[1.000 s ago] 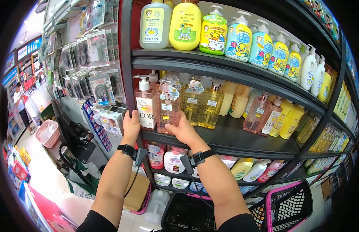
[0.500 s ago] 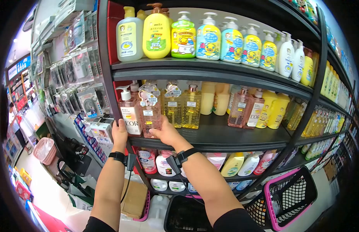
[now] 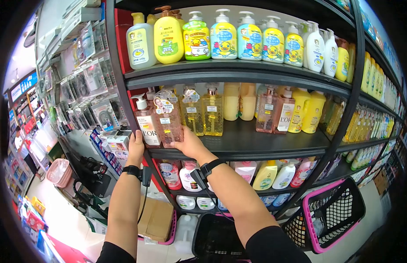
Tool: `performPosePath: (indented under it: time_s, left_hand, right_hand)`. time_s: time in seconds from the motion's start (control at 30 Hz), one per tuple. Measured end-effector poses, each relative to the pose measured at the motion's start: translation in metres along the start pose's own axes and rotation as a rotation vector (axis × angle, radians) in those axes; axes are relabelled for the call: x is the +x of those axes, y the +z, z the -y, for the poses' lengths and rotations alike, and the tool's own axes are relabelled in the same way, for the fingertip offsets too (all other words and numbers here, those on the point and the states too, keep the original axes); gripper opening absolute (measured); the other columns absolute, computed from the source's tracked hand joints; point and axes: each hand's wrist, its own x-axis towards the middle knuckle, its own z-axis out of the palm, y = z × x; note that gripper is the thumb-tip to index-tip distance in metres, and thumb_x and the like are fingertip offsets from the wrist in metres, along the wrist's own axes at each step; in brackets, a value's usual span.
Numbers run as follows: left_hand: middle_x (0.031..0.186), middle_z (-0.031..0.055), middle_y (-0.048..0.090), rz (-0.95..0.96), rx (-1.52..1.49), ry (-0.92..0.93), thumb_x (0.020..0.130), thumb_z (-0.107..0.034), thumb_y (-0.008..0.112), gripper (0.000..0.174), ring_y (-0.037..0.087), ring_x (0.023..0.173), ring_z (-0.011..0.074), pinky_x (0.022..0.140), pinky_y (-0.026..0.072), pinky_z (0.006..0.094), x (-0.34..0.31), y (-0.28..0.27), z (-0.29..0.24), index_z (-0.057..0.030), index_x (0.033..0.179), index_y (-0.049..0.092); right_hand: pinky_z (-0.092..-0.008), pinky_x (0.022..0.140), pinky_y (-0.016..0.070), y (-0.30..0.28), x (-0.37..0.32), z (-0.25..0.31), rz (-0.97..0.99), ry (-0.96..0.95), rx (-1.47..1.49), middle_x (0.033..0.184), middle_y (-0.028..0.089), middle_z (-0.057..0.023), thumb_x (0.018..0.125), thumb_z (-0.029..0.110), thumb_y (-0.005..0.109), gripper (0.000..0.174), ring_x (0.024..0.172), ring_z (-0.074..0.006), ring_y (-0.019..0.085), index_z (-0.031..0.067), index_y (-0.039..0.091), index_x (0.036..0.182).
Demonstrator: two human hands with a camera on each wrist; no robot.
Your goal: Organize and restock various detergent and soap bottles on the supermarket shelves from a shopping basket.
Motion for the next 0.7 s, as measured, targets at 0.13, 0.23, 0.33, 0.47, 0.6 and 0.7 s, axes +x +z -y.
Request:
performPosePath:
  time_s: [0.13,0.23,0.33,0.47,0.6,0.7]
  left_hand:
    - [0.131,0.017,0.058,-0.032,0.075,-0.049,0.103,-0.043,0.051,0.062,0.053,0.121,0.0269,0.104,0.0393,0.0353,-0.005,-0.006,0.009,0.0073,0.138,0.047]
    - [0.132,0.0225,0.057,-0.181,0.562,0.094,0.102,-0.034,0.049,0.052,0.053,0.122,0.0292,0.106,0.0381,0.0369,-0.061,0.005,-0.006,0.007,0.134,0.05]
    - [0.136,0.022,0.052,-0.139,0.37,0.027,0.102,-0.022,0.052,0.046,0.051,0.125,0.0292,0.107,0.0398,0.038,-0.153,-0.011,0.058,0.0052,0.138,0.044]
    - [0.131,0.0203,0.054,-0.062,0.337,-0.493,0.099,-0.014,0.055,0.051,0.055,0.118,0.0285,0.102,0.0444,0.0379,-0.364,-0.033,0.157,0.0042,0.143,0.035]
    - [0.11,0.0142,0.06,0.234,0.229,-1.314,0.097,-0.019,0.058,0.054,0.063,0.083,0.0193,0.068,0.0531,0.0342,-0.529,-0.014,0.124,-0.0064,0.143,0.034]
    - [0.091,0.0099,0.064,0.813,0.602,-1.602,0.096,-0.027,0.059,0.039,0.062,0.074,0.02,0.063,0.0504,0.0346,-0.591,-0.038,0.156,-0.0036,0.127,0.051]
  right_hand:
    - [-0.045,0.104,0.0421,-0.014,-0.036,0.018,-0.1,-0.033,-0.266,0.129,0.054,-0.0302,0.078,0.016,0.075,0.068,0.123,-0.0439,0.051,-0.0069,0.043,0.133]
    - [-0.0454,0.103,0.0424,-0.03,-0.093,0.014,-0.224,-0.224,-0.36,0.126,0.053,-0.0298,0.08,0.014,0.072,0.063,0.121,-0.0449,0.051,-0.0072,0.044,0.132]
    - [-0.0448,0.1,0.0452,-0.071,-0.203,0.013,-0.123,-0.08,-0.309,0.128,0.053,-0.0258,0.083,0.013,0.07,0.056,0.117,-0.0424,0.055,-0.0035,0.047,0.132]
    - [-0.0354,0.088,0.0538,-0.158,-0.379,-0.047,0.094,0.381,0.037,0.111,0.066,-0.017,0.089,0.015,0.068,0.038,0.103,-0.0251,0.066,0.0,0.057,0.123]
    - [-0.0323,0.076,0.0544,-0.268,-0.506,-0.031,-0.234,0.568,-0.215,0.089,0.071,-0.0065,0.089,0.014,0.067,0.024,0.083,-0.016,0.068,0.0036,0.063,0.11]
    - [-0.0291,0.072,0.0539,-0.349,-0.536,0.0,-0.53,0.665,-0.209,0.09,0.07,-0.0047,0.09,0.011,0.066,0.024,0.08,-0.0126,0.066,0.005,0.062,0.113]
